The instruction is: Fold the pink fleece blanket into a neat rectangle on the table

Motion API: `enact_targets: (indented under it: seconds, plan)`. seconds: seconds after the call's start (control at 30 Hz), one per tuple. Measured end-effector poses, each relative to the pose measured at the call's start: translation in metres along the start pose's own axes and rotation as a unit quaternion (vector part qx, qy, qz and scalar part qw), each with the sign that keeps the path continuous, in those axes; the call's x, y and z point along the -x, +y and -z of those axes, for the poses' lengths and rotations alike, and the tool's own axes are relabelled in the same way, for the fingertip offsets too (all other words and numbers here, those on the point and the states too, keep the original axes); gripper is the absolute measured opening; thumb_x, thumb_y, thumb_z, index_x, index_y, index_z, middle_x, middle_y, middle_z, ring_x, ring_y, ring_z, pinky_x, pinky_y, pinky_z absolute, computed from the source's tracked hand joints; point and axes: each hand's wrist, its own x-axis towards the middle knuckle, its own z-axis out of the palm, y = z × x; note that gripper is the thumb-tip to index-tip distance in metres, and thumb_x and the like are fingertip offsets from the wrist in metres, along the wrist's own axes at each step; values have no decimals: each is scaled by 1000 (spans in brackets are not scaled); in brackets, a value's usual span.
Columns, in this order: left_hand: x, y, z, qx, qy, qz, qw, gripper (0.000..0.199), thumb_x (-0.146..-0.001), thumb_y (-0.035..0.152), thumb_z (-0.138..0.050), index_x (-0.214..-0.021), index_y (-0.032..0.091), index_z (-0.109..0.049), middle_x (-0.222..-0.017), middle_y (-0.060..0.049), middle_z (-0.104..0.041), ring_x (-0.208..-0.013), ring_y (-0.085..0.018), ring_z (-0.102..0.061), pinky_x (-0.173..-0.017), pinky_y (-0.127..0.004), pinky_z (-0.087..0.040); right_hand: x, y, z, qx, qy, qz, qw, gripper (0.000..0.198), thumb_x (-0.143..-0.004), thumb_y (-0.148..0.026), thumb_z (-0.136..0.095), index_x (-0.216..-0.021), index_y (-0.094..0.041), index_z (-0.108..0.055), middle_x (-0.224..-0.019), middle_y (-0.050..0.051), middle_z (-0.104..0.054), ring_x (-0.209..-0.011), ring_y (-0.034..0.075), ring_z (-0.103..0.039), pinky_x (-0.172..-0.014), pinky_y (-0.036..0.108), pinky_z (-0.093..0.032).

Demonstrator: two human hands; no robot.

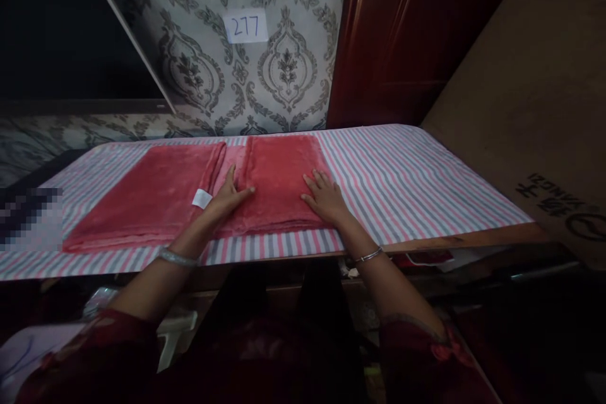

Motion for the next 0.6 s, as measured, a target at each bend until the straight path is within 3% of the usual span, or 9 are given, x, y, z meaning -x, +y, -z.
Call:
enact_targets:
  seconds: [0.1,0.27,0.6]
  plan:
    - [21,3,-3,-52,-10,-22,998,93,-78,19,-67,-159,17,-21,-162,-12,-35,-145,-28,-40,-121,-43,-31,0,1,-1,-5,-1,5,1000,62,-102,-51,-34,-158,-24,-31,-167,9,-19,-154,30,-14,-116,53,-31]
    - [31,9,-7,-96,-12,-26,995,86,-82,13,-58,-159,16,-21,-155,-15,-46,-137,-31,-50,-118,-48,-37,0,3,-2,-15,0,10,1000,63,-102,-52,-33,-158,-24,-31,-168,9,-19,-154,30,-13,-117,53,-29]
    - [27,-1,5,-51,-32,-19,998,89,-79,18,-61,-158,15,-21,-161,-13,-36,-148,-26,-36,-125,-44,-25,2,-1,0,-12,-10,-2,1000,62,-102,-52,-33,-158,-26,-30,-168,7,-17,-154,29,-13,-116,54,-30]
